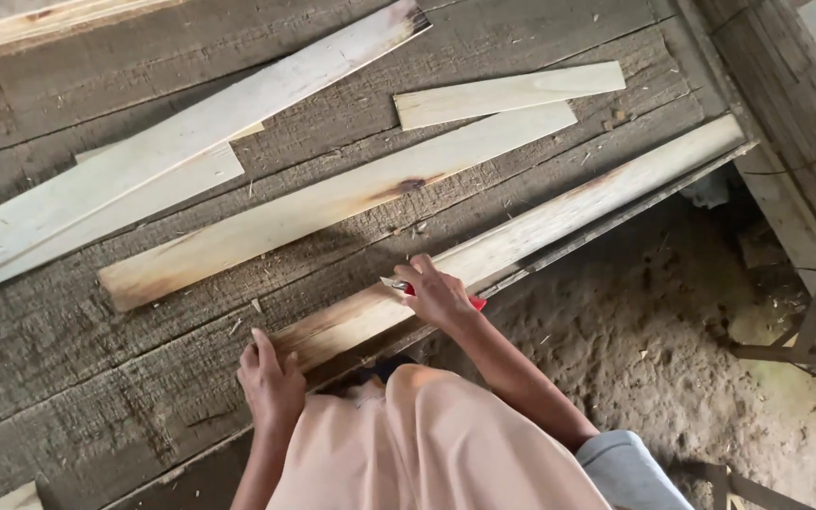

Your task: Cutting thin wooden strips into smaller pieces using a utility knife on a wooden floor.

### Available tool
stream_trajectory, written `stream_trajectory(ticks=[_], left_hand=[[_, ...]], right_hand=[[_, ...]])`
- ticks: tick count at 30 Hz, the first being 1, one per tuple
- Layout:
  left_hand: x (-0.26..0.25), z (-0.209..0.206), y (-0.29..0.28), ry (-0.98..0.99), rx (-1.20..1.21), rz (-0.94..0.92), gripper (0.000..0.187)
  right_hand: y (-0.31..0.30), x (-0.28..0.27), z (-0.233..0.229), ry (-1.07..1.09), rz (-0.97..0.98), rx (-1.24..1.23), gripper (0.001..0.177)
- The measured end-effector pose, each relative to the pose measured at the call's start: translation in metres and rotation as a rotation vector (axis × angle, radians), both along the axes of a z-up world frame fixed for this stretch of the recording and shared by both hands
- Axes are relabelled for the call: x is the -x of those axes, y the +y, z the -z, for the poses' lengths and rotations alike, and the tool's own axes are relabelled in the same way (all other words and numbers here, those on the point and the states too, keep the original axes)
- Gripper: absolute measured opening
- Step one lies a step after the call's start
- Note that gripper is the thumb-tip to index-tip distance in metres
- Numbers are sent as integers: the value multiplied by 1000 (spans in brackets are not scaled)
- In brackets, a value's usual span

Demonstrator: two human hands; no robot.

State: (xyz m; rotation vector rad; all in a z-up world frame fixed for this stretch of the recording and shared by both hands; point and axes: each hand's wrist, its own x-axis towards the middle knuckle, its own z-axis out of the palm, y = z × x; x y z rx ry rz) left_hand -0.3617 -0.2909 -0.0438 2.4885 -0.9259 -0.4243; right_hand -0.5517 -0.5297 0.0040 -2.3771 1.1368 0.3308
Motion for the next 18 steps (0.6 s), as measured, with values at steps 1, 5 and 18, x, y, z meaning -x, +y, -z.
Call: stream_trajectory(ticks=[1,5,18], left_hand=[[2,7,5,1,-4,-1,71],[9,27,16,-257,122,96,74],[16,49,24,-271,68,92,79]], right_hand=[[-1,2,0,1,-1,-4,58],[-4,6,3,32,-7,-26,52],[-16,37,52,117,7,0,51]])
